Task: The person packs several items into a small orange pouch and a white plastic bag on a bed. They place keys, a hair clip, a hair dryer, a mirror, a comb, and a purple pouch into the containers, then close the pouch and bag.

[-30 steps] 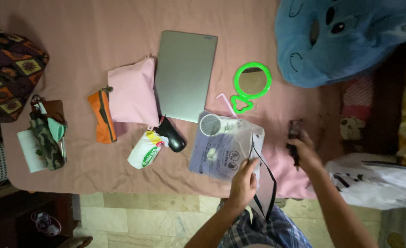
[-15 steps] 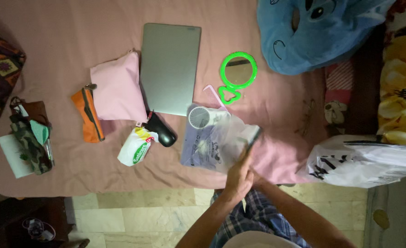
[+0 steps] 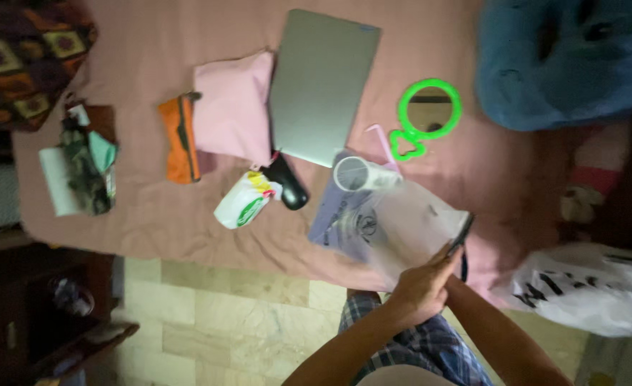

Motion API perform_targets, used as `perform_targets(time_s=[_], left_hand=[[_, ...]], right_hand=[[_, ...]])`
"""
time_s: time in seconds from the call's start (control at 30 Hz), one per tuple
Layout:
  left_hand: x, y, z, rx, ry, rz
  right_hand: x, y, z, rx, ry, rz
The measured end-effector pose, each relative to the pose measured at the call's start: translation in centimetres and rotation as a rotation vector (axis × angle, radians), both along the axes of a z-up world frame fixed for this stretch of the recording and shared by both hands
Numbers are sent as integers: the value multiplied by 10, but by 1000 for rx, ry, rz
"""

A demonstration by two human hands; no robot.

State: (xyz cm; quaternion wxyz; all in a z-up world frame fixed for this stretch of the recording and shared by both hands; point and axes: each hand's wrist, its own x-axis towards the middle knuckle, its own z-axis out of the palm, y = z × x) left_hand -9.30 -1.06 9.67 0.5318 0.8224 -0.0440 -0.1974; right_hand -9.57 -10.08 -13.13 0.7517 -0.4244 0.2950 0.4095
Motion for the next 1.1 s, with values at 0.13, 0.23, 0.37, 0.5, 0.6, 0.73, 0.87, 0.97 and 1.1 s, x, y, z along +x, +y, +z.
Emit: perform_targets(time_s=[0.13,0.23,0.37,0.5,0.6,0.73,0.87,0.97,1.1], left_hand=[[10,15,13,-144,-199,87],[16,19,19,-211,-24,28],[20,24,23,-202,137,-36],[22,24,17,-282,9,75],[15,22,9,-291,-40,105],[7,18,1,-245,-155,103],[15,6,8,-247,35,66],[16,4,15,-250,90,82],[3,1,5,-224,48,163]], right_hand=[[-4,29,-14,3,-19,-44],[-12,19,-20,-10,-12,-25],[-27,16,-23,-23,15,-23],[-15,13,-22,-49,-2,-18],[-4,11,-20,-56,-25,-16],[-2,11,-22,-52,-40,-23],[-7,3,-21,-60,-43,-30],[-5,2,-20,-63,-56,-26],[20,-5,-8,-65,-97,21]])
